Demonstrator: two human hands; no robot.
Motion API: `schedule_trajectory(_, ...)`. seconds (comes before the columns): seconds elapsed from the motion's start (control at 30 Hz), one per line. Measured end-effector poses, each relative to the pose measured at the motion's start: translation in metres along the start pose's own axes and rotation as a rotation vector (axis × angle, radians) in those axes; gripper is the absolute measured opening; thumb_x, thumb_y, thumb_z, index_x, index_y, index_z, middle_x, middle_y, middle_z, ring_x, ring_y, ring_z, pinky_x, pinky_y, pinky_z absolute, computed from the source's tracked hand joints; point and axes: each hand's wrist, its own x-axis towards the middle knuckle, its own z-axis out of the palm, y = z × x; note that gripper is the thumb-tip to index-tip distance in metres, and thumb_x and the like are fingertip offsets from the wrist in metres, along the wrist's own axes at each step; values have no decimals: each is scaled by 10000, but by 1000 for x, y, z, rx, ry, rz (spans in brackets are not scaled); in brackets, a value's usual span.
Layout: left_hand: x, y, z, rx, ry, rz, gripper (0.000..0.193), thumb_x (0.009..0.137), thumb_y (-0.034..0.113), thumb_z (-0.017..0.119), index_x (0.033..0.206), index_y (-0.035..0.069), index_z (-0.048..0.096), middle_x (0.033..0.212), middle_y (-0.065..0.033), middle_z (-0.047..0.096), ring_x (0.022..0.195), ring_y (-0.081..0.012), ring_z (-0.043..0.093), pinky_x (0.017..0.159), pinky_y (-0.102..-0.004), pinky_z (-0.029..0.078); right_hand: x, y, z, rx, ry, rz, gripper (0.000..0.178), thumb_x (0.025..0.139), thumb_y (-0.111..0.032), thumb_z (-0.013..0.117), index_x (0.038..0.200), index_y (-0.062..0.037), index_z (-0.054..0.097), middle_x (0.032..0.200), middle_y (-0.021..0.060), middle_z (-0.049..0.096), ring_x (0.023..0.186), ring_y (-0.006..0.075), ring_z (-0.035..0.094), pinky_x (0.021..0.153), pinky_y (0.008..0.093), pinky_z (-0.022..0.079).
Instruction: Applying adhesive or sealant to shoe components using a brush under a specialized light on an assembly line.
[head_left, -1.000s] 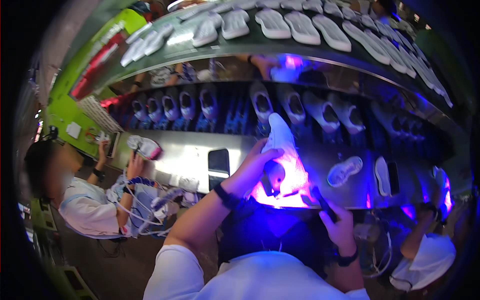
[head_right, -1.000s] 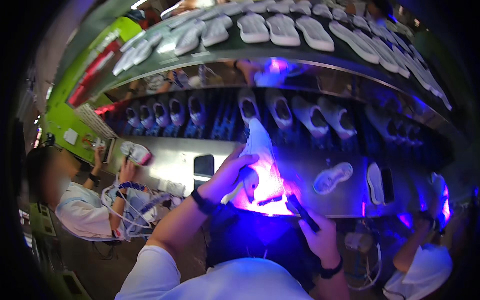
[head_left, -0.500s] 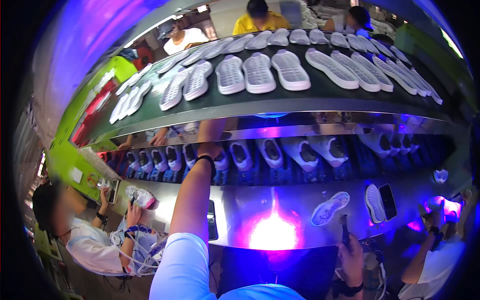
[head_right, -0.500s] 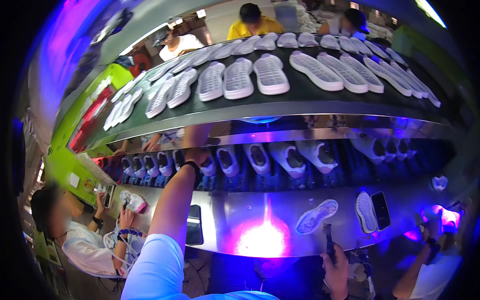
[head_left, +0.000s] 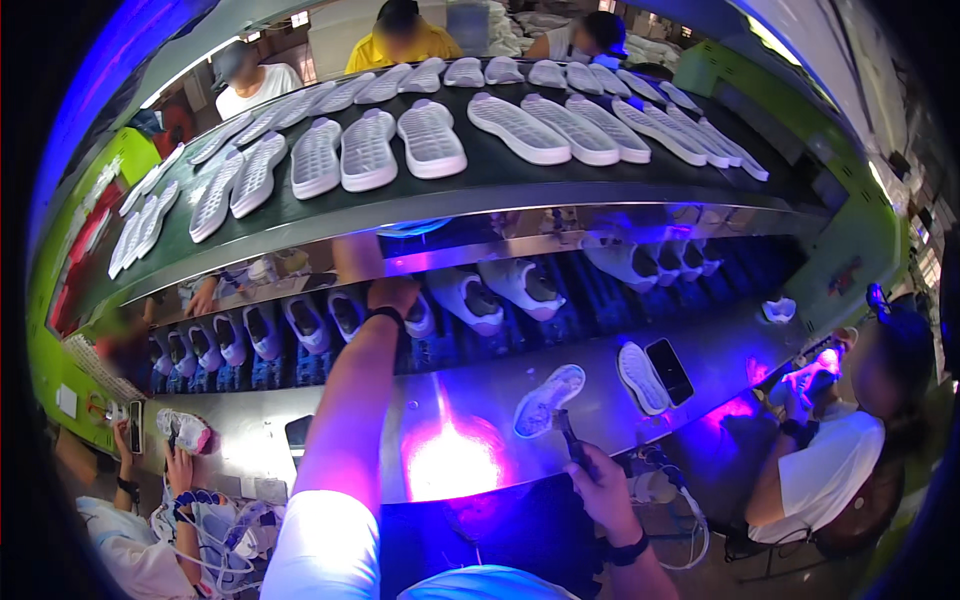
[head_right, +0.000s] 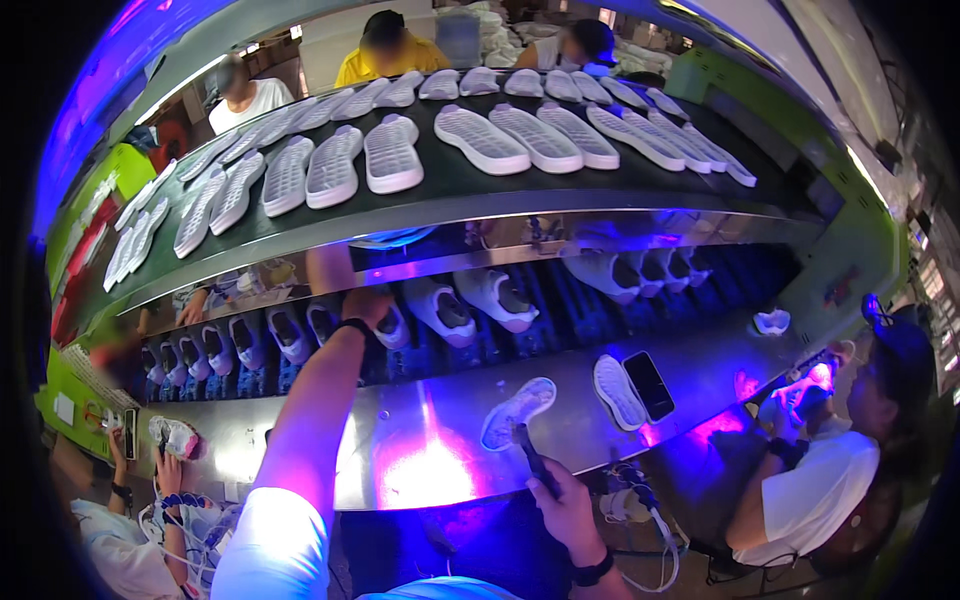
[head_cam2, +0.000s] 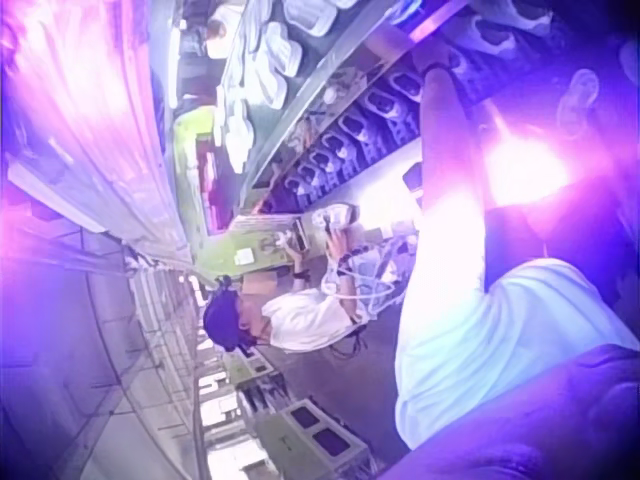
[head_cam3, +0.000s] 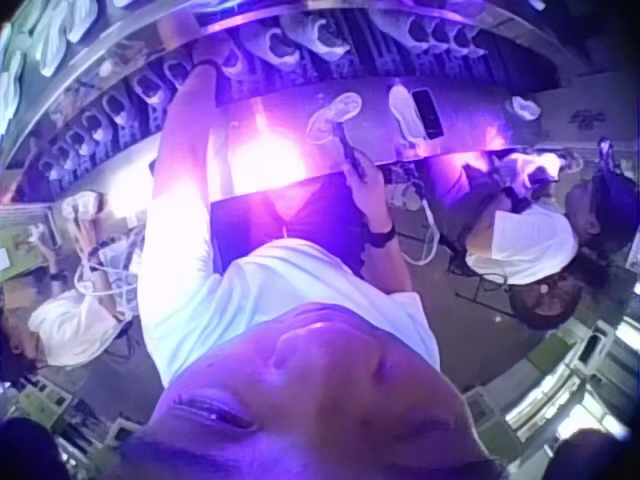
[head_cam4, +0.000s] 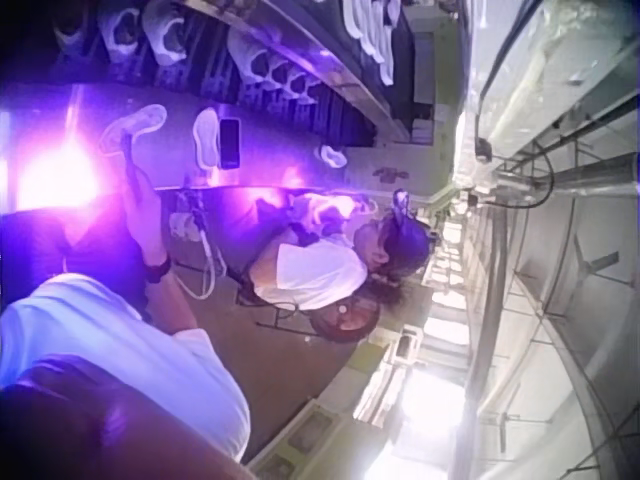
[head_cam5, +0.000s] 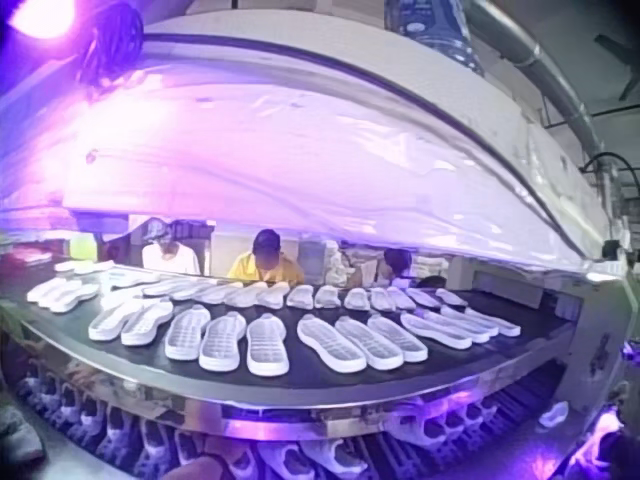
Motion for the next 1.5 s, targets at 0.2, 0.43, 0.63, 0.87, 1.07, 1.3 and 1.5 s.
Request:
schedule_trajectory(0.2,-97,39,-89,-44,-300,-43,589,790,460,766,1093,-43,721,826,-200,750,725,-319,758,715,-413,609,4,0,-15,37,20,87,344,975,-65,649,1308,16,627,820,17,674,617,56,558,563,233,459)
schedule_trajectory(0.43,-294,71,-124,249,-417,697,638,726,567,793,1062,29,716,826,-156,698,781,-331,701,702,-425,557,5,-5,-13,102,10,-23,458,1001,-24,580,1452,14,507,892,60,677,616,51,524,511,202,409)
schedule_trajectory(0.63,-374,94,-52,562,69,1126,380,803,229,669,1087,-22,656,820,-85,626,739,-232,630,670,-377,492,-9,-28,-17,22,50,-116,478,986,8,576,1461,1,522,903,42,676,633,43,507,545,199,407)
schedule_trajectory(0.87,-344,101,-140,3,-17,981,605,770,236,747,1287,-38,591,1019,-155,666,900,-321,680,799,-425,553,-36,-40,-26,18,43,-142,445,965,17,639,1408,-11,603,925,16,701,695,33,540,615,196,442)
schedule_trajectory(1.07,-391,79,-135,-290,189,588,764,747,380,863,1323,-24,567,1257,-207,637,1144,-401,644,979,-467,551,-23,-16,-4,-61,-110,-149,430,953,-14,674,1380,-18,627,1083,84,739,917,119,670,804,257,525)
schedule_trajectory(1.3,-472,69,-118,-268,61,629,781,803,392,826,1364,-55,515,1405,-262,560,1342,-447,534,1143,-605,395,-16,-6,24,-324,-259,-312,401,940,-68,706,1336,-33,659,1213,174,734,1089,228,717,968,337,524)
schedule_trajectory(1.5,-487,63,-113,-353,4,619,622,822,191,718,1372,-49,554,1473,-238,535,1407,-416,490,1183,-587,336,-6,-4,28,-303,-299,-222,394,939,-71,713,1329,-34,667,1177,154,744,1059,194,707,960,334,521)
